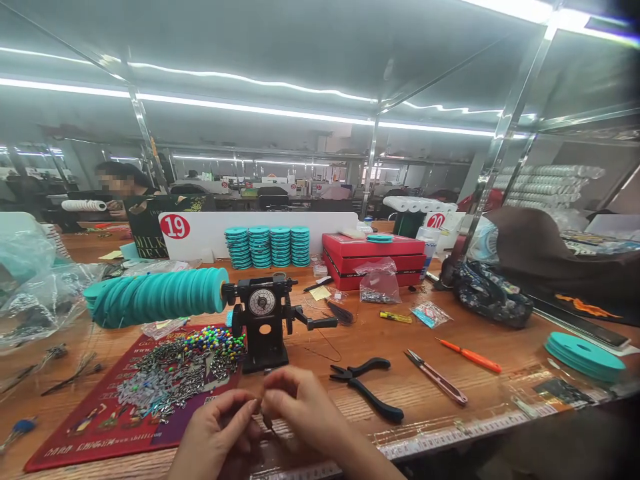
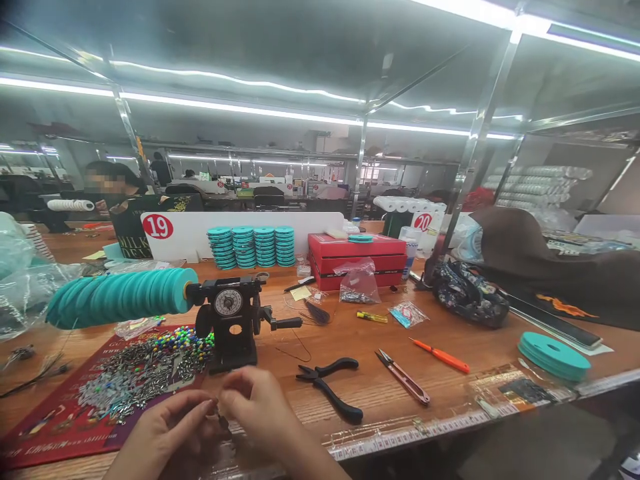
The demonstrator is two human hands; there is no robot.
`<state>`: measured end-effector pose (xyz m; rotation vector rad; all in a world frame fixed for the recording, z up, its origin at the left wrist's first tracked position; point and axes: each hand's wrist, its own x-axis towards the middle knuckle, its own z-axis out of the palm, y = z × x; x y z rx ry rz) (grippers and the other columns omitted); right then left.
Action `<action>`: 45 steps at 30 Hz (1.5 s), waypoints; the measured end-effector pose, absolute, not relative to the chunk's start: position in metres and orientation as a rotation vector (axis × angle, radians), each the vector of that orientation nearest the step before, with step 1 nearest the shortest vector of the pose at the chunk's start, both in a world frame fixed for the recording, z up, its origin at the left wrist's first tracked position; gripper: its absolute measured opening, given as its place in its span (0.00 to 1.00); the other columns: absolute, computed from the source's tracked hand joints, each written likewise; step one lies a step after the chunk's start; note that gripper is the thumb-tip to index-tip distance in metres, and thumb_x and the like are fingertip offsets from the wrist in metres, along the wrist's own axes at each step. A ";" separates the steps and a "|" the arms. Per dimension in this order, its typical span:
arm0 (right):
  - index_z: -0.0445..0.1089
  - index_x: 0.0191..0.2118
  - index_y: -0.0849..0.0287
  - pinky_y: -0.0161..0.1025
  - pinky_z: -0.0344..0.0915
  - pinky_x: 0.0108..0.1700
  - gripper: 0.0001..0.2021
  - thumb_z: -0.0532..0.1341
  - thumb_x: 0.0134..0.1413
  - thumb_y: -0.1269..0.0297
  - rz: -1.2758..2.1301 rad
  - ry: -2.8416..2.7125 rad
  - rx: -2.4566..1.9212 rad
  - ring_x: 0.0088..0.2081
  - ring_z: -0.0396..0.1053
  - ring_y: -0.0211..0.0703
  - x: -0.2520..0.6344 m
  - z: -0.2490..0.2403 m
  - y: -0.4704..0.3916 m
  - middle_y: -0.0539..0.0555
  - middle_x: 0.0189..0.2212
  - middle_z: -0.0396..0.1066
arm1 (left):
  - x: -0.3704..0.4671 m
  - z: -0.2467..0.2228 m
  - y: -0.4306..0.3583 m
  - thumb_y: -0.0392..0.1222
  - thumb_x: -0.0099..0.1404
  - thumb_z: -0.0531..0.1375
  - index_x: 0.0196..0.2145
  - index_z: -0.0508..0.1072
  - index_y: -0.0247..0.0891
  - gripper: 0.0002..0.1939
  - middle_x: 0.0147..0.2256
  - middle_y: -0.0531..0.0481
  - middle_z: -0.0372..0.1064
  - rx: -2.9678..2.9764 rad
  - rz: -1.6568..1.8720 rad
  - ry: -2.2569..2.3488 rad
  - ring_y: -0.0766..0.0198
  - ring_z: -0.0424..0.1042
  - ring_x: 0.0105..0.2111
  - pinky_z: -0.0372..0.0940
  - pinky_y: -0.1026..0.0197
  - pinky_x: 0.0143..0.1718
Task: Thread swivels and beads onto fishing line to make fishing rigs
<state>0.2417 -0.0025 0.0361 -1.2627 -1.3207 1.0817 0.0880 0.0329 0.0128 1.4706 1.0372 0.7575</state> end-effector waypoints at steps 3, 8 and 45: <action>0.71 0.33 0.62 0.32 0.60 0.32 0.09 0.57 0.45 0.68 1.134 -1.414 -1.346 0.31 0.68 0.39 0.238 0.024 -0.008 0.51 0.28 0.72 | 0.086 0.011 0.031 0.50 0.52 0.59 0.32 0.70 0.36 0.15 0.18 0.56 0.70 1.346 0.796 1.048 0.67 0.66 0.17 0.62 0.66 0.20; 0.71 0.30 0.62 0.30 0.56 0.26 0.08 0.57 0.43 0.67 1.018 -1.450 -1.523 0.28 0.66 0.38 0.231 0.020 -0.008 0.51 0.25 0.71 | 0.082 0.014 0.024 0.51 0.54 0.58 0.32 0.72 0.41 0.12 0.22 0.56 0.72 1.687 0.878 1.128 0.64 0.71 0.23 0.66 0.65 0.26; 0.64 0.24 0.63 0.27 0.56 0.19 0.07 0.54 0.39 0.64 1.544 -1.189 -1.249 0.16 0.61 0.30 0.229 0.022 -0.001 0.48 0.17 0.65 | 0.076 0.010 0.023 0.46 0.57 0.56 0.28 0.72 0.43 0.07 0.27 0.55 0.72 2.234 1.110 1.087 0.65 0.72 0.29 0.67 0.69 0.30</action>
